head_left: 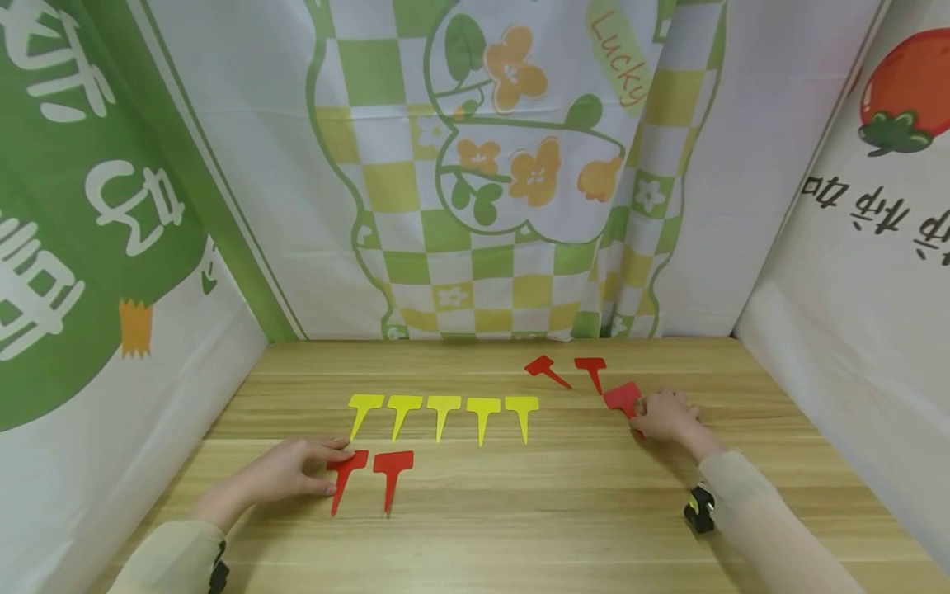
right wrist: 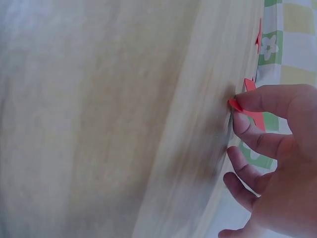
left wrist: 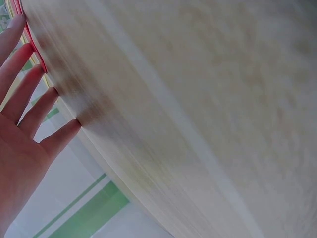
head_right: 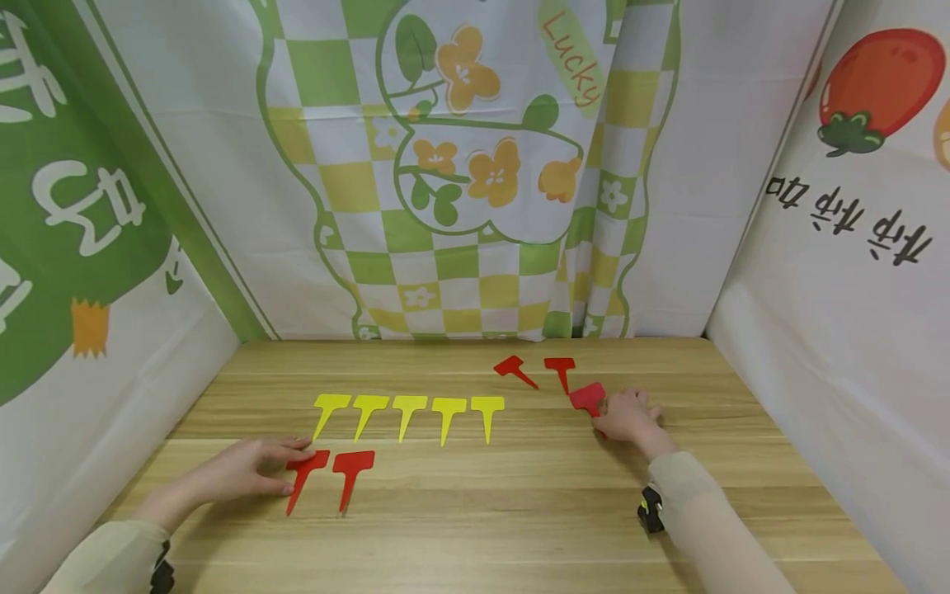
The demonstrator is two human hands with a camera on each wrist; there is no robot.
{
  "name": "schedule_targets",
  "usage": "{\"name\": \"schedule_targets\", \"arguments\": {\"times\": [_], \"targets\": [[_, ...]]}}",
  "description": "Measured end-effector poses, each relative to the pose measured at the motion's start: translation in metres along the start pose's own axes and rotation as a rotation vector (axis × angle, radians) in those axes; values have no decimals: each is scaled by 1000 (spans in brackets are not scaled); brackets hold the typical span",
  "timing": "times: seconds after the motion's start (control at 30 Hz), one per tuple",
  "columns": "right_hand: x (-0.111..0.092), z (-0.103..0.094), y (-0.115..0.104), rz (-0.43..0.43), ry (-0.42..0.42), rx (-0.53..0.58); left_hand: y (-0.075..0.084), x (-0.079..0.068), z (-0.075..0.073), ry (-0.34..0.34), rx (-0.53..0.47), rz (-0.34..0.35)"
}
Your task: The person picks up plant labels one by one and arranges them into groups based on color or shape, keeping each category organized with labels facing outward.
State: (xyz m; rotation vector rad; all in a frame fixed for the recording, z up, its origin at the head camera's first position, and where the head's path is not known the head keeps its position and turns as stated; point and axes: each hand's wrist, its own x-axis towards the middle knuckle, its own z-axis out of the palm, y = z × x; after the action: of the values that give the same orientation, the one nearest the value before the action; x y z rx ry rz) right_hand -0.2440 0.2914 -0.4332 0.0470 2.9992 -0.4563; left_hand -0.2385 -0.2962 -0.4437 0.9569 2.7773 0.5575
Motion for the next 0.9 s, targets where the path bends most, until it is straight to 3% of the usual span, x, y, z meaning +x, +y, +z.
{"name": "schedule_targets", "arguments": {"times": [0.57, 0.9], "targets": [[0, 2, 2, -4, 46, 53, 2, 0, 0, 6, -7, 3], [-7, 3, -4, 96, 9, 180, 3, 1, -1, 12, -4, 13]]}}
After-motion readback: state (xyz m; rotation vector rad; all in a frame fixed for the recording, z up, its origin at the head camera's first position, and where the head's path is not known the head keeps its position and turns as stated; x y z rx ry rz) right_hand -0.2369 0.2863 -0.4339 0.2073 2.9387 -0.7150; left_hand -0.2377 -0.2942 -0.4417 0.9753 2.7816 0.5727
